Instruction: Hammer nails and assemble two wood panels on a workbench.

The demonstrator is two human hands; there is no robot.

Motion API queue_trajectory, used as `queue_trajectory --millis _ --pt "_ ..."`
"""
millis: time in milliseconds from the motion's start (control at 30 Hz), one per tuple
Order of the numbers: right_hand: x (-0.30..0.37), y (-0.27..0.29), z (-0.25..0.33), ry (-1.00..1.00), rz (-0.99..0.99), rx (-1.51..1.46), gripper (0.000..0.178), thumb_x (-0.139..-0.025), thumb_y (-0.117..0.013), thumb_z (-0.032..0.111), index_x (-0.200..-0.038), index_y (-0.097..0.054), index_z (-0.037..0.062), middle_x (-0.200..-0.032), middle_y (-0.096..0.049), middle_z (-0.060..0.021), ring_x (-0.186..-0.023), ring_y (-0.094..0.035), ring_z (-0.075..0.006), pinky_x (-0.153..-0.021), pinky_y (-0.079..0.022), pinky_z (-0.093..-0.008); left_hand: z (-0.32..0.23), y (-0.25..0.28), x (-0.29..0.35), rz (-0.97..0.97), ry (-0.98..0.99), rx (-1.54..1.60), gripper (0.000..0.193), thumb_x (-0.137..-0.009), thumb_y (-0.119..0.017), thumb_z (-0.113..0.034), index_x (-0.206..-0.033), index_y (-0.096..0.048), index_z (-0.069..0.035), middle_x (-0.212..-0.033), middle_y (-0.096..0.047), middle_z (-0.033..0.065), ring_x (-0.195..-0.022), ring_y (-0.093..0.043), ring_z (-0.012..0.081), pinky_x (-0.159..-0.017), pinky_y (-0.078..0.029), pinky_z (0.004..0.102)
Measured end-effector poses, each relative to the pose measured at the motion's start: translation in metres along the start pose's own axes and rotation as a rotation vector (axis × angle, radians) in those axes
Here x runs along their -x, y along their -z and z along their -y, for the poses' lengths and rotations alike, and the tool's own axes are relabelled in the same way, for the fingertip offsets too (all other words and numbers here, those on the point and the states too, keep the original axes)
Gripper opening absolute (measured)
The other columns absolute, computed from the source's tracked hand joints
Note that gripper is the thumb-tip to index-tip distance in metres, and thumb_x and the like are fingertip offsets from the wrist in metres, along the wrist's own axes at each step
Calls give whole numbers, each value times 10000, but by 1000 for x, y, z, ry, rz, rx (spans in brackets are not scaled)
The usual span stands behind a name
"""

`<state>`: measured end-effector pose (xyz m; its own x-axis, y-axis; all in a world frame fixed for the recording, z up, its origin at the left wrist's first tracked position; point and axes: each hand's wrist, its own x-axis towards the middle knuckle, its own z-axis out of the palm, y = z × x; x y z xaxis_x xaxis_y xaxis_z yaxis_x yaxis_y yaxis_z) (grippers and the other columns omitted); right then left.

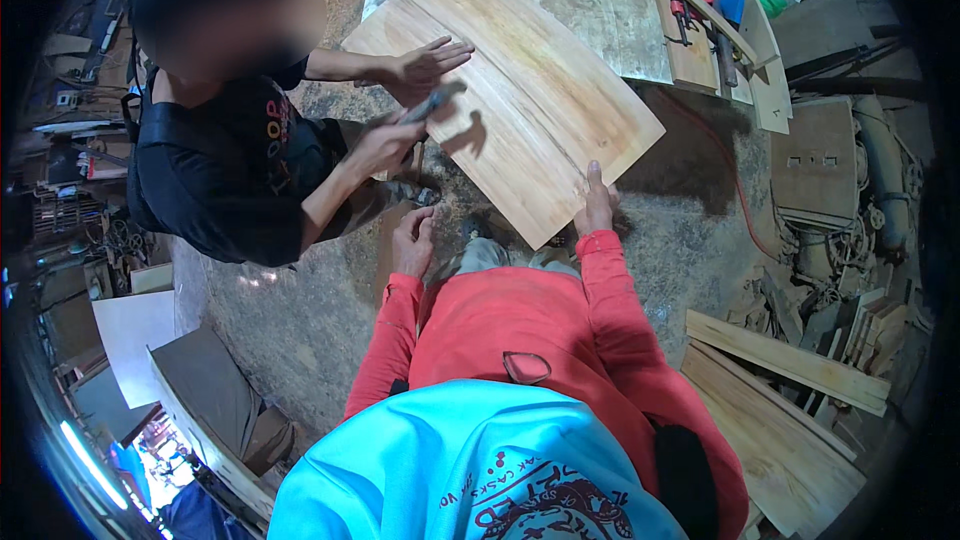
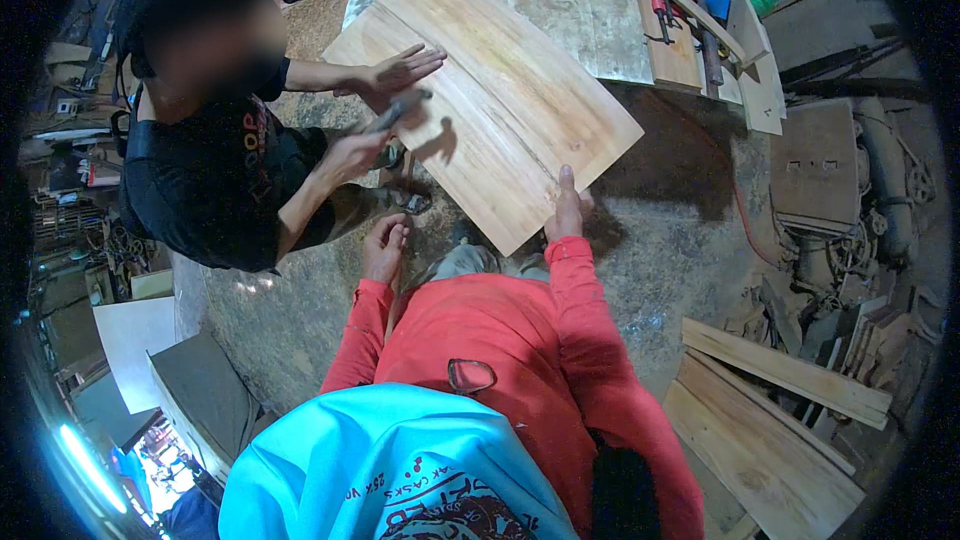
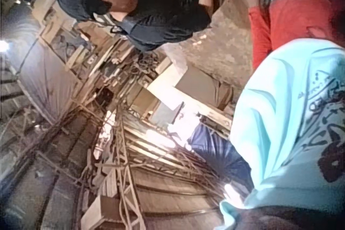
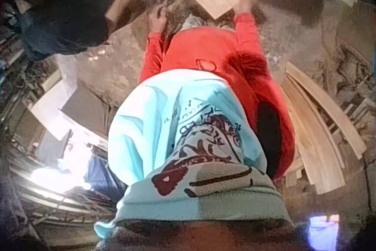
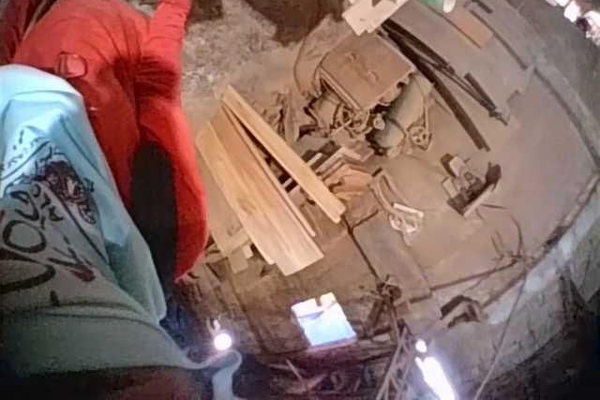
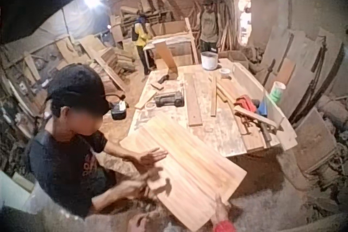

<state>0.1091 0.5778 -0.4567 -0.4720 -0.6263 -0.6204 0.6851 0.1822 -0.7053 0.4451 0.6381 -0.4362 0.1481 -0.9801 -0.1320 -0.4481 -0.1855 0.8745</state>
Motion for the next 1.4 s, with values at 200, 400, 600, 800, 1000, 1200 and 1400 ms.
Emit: queue_trajectory --millis 200,400,600,800,1000,1200,1400 --pt "-16 18 -11 -18 35 34 596 -856 -793 380 -1247 -508 34 -1141 -601 -119 -969 -632 -265 -879 -541 -451 -23 -1 2 38 176 144 218 -1016 -540 -99 -1171 -664 -7 -1000 -681 45 -820 -611 86 -703 -499 225" --pt "-30 34 -17 -168 125 -162 584 -885 -743 450 -1250 -521 52 -1173 -598 -116 -944 -647 -294 -855 -542 -441 -60 -16 -11 129 209 207 242 -1021 -542 -141 -1179 -658 0 -997 -682 41 -839 -632 99 -729 -508 232" --pt "-17 12 -12 -156 111 -134 582 -969 -635 401 -1405 -434 72 -1336 -559 -157 -1160 -590 -365 -976 -500 -564 -54 -32 -3 125 341 284 270 -1027 -540 -180 -1188 -656 3 -1023 -687 58 -807 -626 101 -720 -512 246" --pt "-4 -20 -19 -209 192 -209 619 -925 -684 451 -1354 -456 67 -1274 -560 -158 -1097 -589 -352 -966 -499 -561 -68 -77 3 274 524 415 278 -1001 -581 -243 -1134 -624 -3 -929 -668 60 -785 -649 138 -703 -578 304" --pt "-15 -39 -21 -251 342 -203 486 -1034 -524 366 -1306 -477 -35 -1278 -594 -185 -1119 -614 -337 -1013 -483 -490 -81 -92 -13 207 651 494 245 -983 -603 -202 -1037 -545 29 -869 -612 83 -794 -707 226 -645 -618 326" --pt "-15 -62 7 -298 411 374 510 -1021 -545 390 -1303 -481 -31 -1262 -615 -190 -1147 -623 -328 -957 -500 -570 -71 -83 -31 132 631 590 345 -985 -608 -189 -1206 -524 62 -991 -647 142 -827 -726 277 -661 -632 314" --pt "-64 -57 20 -204 462 502 519 -1002 -573 413 -1170 -493 -71 -1131 -644 -222 -975 -693 -324 -772 -576 -561 -85 -107 -47 218 685 708 274 -970 -642 -198 -1028 -550 53 -916 -636 153 -781 -729 285 -611 -631 316"
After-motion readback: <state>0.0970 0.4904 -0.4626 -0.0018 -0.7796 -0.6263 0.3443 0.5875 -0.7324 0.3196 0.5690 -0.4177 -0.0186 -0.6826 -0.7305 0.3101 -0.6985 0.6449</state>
